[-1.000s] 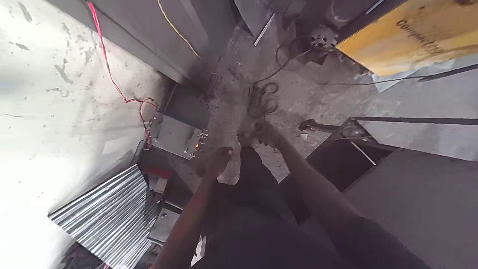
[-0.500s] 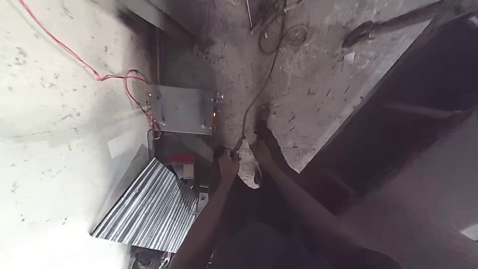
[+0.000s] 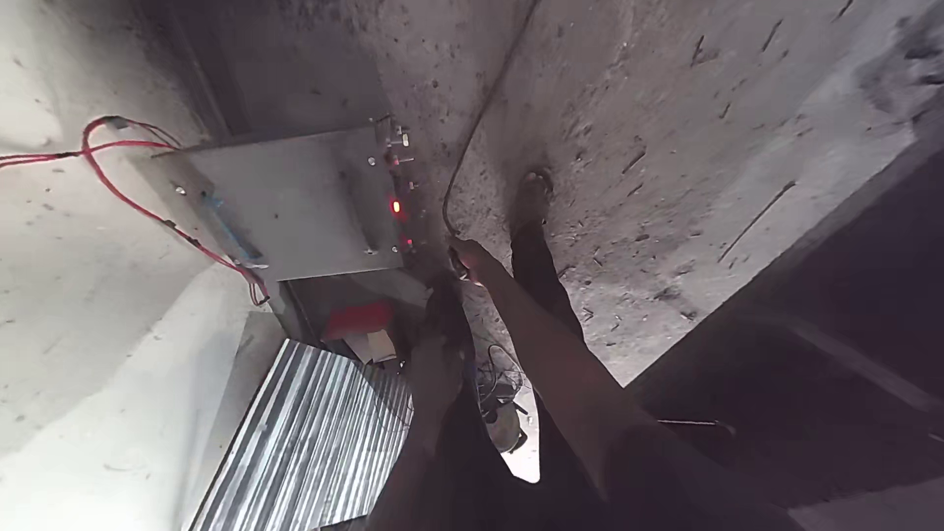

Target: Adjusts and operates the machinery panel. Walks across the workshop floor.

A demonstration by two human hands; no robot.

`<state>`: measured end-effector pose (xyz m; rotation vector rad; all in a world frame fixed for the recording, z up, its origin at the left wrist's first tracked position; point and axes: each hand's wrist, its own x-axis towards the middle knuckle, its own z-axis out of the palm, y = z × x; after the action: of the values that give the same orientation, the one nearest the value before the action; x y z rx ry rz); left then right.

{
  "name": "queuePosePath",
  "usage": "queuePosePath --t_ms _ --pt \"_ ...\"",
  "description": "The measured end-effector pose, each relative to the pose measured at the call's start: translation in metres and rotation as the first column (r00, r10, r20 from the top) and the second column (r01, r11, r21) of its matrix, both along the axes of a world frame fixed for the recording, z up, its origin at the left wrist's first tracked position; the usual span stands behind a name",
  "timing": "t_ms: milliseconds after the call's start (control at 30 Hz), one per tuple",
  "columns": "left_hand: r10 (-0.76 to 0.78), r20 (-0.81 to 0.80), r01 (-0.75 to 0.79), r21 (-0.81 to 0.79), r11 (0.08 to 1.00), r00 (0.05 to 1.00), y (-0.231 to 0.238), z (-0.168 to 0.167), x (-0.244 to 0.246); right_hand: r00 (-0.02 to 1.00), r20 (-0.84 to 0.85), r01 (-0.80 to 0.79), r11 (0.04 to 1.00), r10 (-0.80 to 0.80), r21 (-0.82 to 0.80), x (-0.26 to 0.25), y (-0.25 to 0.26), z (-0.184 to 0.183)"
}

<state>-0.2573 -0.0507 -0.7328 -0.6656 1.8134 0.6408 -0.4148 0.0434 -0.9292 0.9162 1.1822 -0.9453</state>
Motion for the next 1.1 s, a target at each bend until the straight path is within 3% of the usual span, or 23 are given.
queuePosePath --t_ms 100,233,367,433,567,633,667,700,733,800,867,933,1000,1100 --pt "-0.119 -0.054 0.116 -0.044 0.992 0.991 0.013 0.013 0.049 0.999 0.03 -0.009 1.0 0.009 -0.022 0.005 -0.023 -0.035" --pt "-0.131 0.074 0.13 0.016 0.991 0.989 0.015 0.007 0.06 0.988 -0.015 0.152 0.984 -0.154 -0.098 0.007 -0.053 -0.054" --pt "-0.119 0.027 0.118 0.013 0.993 0.993 0.012 -0.002 0.07 0.996 -0.043 0.075 0.994 -0.079 -0.078 0.013 -0.069 -0.068" --pt "-0.119 0.019 0.119 0.006 0.993 0.993 0.011 -0.001 0.072 0.981 -0.001 0.194 0.979 -0.194 -0.063 0.021 -0.071 -0.069" --pt "-0.102 0.03 0.102 0.006 0.995 0.994 0.011 -0.004 0.068 0.767 0.146 0.64 0.761 -0.625 -0.105 0.046 -0.074 -0.06" --pt "-0.109 0.018 0.109 -0.011 0.994 0.994 0.01 -0.005 0.073 0.62 0.252 0.784 0.598 -0.743 -0.166 0.064 -0.083 -0.07" --pt "-0.118 0.015 0.119 -0.012 0.993 0.993 0.01 -0.005 0.074 0.607 0.257 0.795 0.579 -0.752 -0.181 0.07 -0.086 -0.074" --pt "-0.121 0.009 0.121 -0.013 0.993 0.993 0.009 -0.004 0.074 0.654 0.211 0.757 0.632 -0.727 -0.169 0.071 -0.088 -0.075" --pt "-0.125 -0.001 0.125 -0.014 0.992 0.992 0.008 -0.004 0.072 0.761 0.12 0.649 0.745 -0.638 -0.155 0.071 -0.088 -0.076" --pt "-0.137 -0.011 0.137 -0.009 0.991 0.991 0.009 -0.001 0.073 0.955 -0.129 0.25 0.96 -0.266 -0.124 0.078 -0.077 -0.078" --pt "-0.131 -0.031 0.131 -0.003 0.991 0.991 0.01 0.003 0.075 0.958 -0.287 -0.013 0.997 -0.011 -0.081 0.085 -0.051 -0.065" --pt "-0.111 -0.072 0.111 -0.011 0.994 0.991 0.01 -0.006 0.073 0.939 -0.343 -0.037 0.999 0.033 -0.005 0.079 -0.029 -0.049" --pt "-0.111 -0.058 0.11 -0.009 0.994 0.992 0.009 0.0 0.075 0.963 -0.267 -0.032 0.999 0.038 0.024 0.068 -0.011 -0.02" --pt "-0.115 -0.054 0.114 -0.018 0.993 0.992 0.009 -0.001 0.077 0.927 -0.363 0.068 0.994 -0.094 -0.082 0.06 -0.009 -0.046"
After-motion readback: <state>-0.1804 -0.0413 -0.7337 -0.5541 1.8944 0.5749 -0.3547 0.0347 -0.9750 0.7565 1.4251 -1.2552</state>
